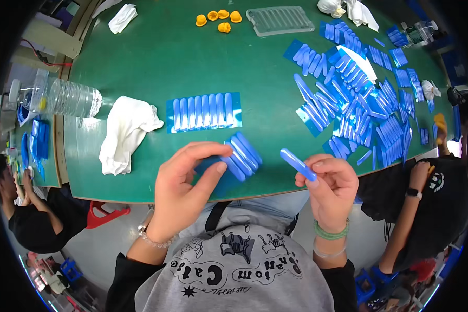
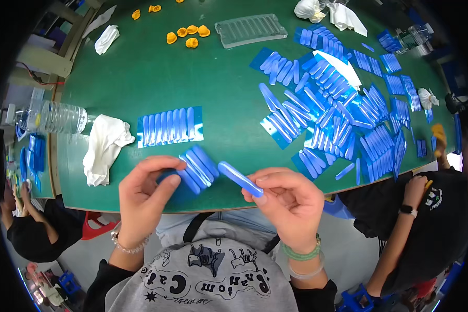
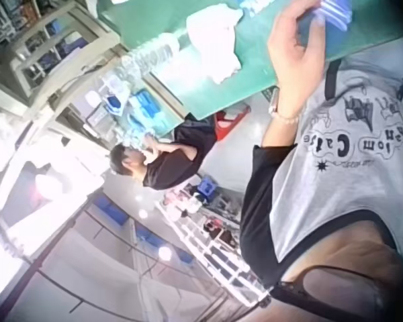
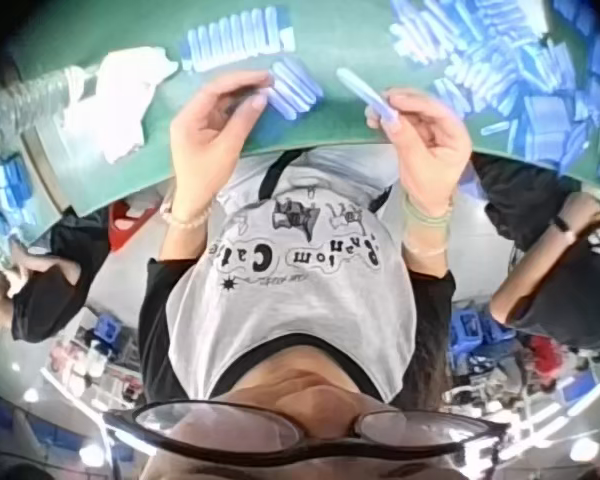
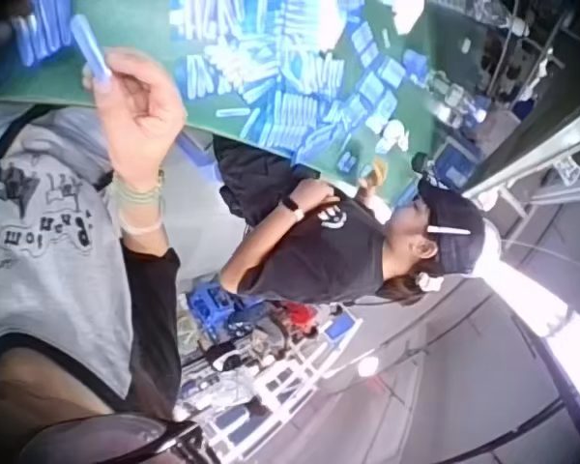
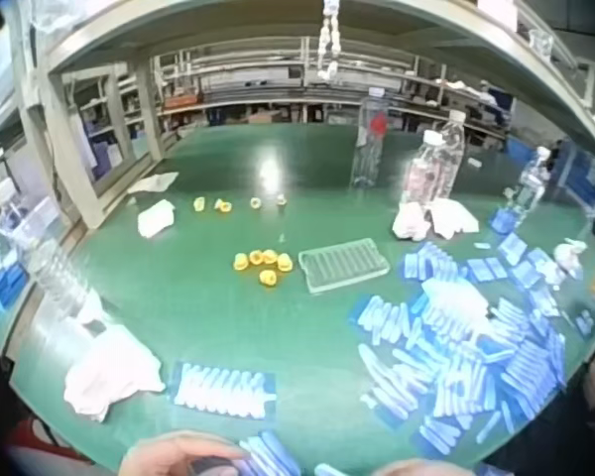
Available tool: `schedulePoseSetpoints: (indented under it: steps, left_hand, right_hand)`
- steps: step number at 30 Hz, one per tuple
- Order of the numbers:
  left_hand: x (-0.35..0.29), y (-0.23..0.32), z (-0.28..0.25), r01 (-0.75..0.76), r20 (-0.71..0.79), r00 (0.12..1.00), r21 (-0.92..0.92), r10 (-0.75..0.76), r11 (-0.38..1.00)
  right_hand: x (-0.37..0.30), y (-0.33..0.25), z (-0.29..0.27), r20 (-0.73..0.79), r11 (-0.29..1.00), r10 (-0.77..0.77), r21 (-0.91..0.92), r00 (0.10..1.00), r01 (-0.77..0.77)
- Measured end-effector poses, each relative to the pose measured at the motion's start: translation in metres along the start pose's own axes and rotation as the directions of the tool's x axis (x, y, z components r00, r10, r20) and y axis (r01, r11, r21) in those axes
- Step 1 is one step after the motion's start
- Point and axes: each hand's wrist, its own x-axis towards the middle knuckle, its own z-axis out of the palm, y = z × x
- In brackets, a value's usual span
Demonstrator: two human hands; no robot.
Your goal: The person applies adhesive strips onto plastic backing sheets by hand, aligning and pressing each strip down.
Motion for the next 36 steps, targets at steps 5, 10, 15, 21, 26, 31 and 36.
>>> schedulePoseSetpoints:
  steps: [5,10,15,21,26,31,36]
  left_hand:
    - [-0.002,0.009,0.009,0.154,-0.180,0.954,-0.386,-0.238,0.910]
    - [0.002,0.012,0.010,0.205,-0.131,0.952,-0.402,-0.277,0.893]
    - [0.003,0.017,0.018,0.154,-0.133,0.956,-0.530,-0.260,0.834]
    - [0.004,0.022,0.025,0.083,-0.296,0.914,-0.534,-0.278,0.842]
    - [0.007,0.025,0.032,0.124,-0.170,0.911,-0.756,-0.377,0.642]
    - [0.015,0.031,0.035,0.099,-0.069,0.977,-0.690,-0.202,0.717]
    - [0.016,0.037,0.031,0.100,-0.051,0.988,-0.508,-0.146,0.856]
  right_hand:
    - [-0.002,0.009,-0.001,-0.074,0.976,0.156,0.167,0.985,-0.142]
    - [0.001,0.012,0.007,-0.174,0.935,0.319,0.220,0.931,-0.279]
    - [0.001,0.010,0.009,-0.264,0.942,0.321,0.185,0.910,-0.278]
    - [-0.001,0.004,0.013,-0.176,0.883,0.381,0.362,0.908,-0.300]
    - [-0.002,0.004,0.015,-0.088,0.849,0.359,0.443,0.929,-0.286]
    - [0.010,-0.014,0.024,-0.239,0.974,0.181,0.176,0.954,-0.141]
    - [0.024,-0.031,0.035,-0.201,0.978,0.208,0.052,0.957,-0.202]
